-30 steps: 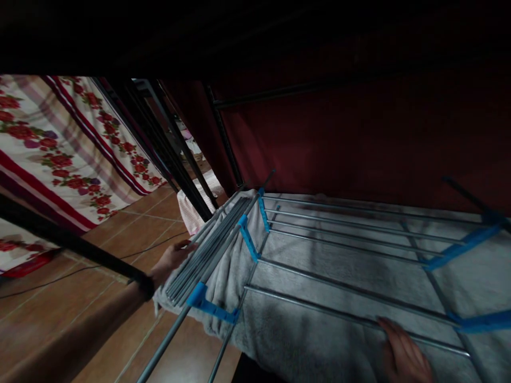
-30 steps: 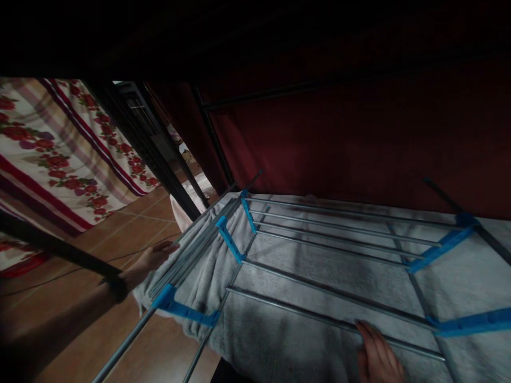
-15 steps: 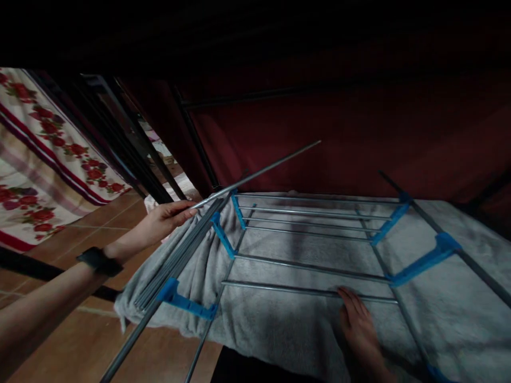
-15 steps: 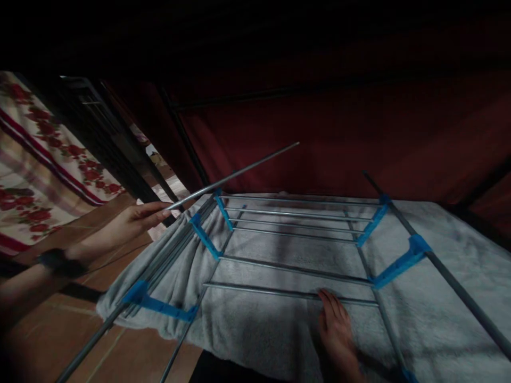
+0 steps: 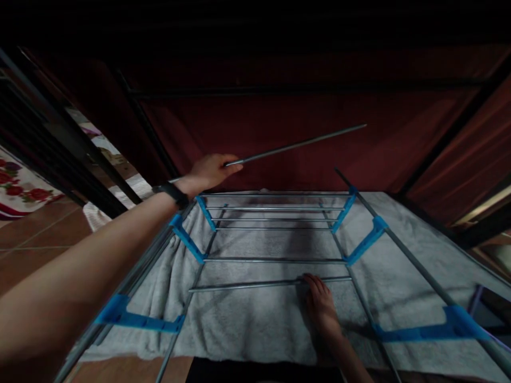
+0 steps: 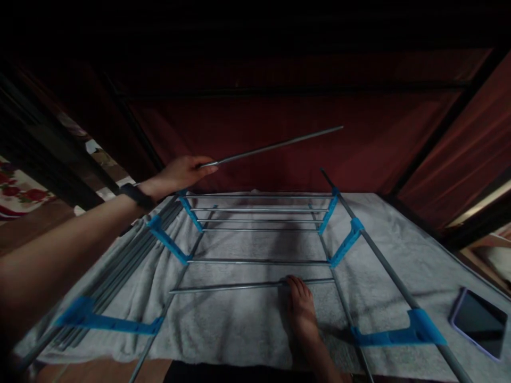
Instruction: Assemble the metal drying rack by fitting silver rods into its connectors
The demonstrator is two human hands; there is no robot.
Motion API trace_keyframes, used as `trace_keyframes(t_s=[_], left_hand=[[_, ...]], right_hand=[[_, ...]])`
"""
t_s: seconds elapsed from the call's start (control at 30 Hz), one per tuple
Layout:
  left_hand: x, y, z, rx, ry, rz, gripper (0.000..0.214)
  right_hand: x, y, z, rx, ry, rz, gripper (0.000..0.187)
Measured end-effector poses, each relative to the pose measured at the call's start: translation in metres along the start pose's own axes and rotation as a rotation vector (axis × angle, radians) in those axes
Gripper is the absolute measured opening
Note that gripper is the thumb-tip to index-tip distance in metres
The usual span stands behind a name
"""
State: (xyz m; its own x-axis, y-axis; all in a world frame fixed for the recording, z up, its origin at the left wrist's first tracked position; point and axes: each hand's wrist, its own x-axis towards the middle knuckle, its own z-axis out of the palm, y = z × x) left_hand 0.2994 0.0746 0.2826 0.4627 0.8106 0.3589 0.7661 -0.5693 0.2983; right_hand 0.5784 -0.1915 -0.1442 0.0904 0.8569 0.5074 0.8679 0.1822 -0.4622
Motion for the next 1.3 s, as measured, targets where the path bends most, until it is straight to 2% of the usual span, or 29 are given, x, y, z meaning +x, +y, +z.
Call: trace_keyframes(t_s=[0.07, 0.13, 0.27, 0.4, 0.47, 0.6, 0.77, 0.93, 1.1, 1.3], left_hand=[[0.013, 0.013, 0.024, -0.046, -0.049, 0.055, 0.036], [0.017, 0.027, 0.047, -0.057, -0.071, 0.053, 0.032], [0.002, 0.055, 0.085, -0.012, 0.008, 0.016, 0.029], [-0.039, 0.067, 0.117, -0.037, 0.059, 0.048, 0.035], [-0.066, 0.065, 0.133, -0.093, 0.059, 0.067, 0.033], [-0.124, 0.054, 0.162, -0.185, 0.047, 0.012, 0.027], [-0.190, 0.039, 0.183, -0.159, -0.002, -0.049, 0.029], [-0.237, 0.021, 0.200, -0.215, 0.054, -0.090, 0.036], [-0.257, 0.012, 0.209, -0.181, 0.025, -0.099, 0.037], [-0.267, 0.005, 0.218, 0.040, 0.028, 0.035, 0.043]], right_hand=[[0.000, -0.001, -0.002, 0.007, -0.004, 0.006, 0.051], [0.000, -0.003, -0.004, 0.021, -0.012, 0.023, 0.052], [0.000, -0.007, -0.007, 0.064, -0.013, 0.052, 0.053], [-0.001, -0.008, -0.007, 0.101, 0.011, 0.085, 0.050], [-0.003, -0.008, -0.005, 0.117, 0.030, 0.126, 0.047], [-0.005, -0.009, -0.007, 0.174, 0.038, 0.201, 0.042], [-0.004, -0.018, -0.021, 0.229, 0.003, 0.221, 0.047], [0.007, -0.024, -0.037, 0.272, 0.088, 0.363, 0.043], [0.039, -0.032, -0.058, 0.542, 0.152, 0.582, 0.038], [0.078, -0.048, -0.072, 1.010, 0.341, 0.852, 0.038]])
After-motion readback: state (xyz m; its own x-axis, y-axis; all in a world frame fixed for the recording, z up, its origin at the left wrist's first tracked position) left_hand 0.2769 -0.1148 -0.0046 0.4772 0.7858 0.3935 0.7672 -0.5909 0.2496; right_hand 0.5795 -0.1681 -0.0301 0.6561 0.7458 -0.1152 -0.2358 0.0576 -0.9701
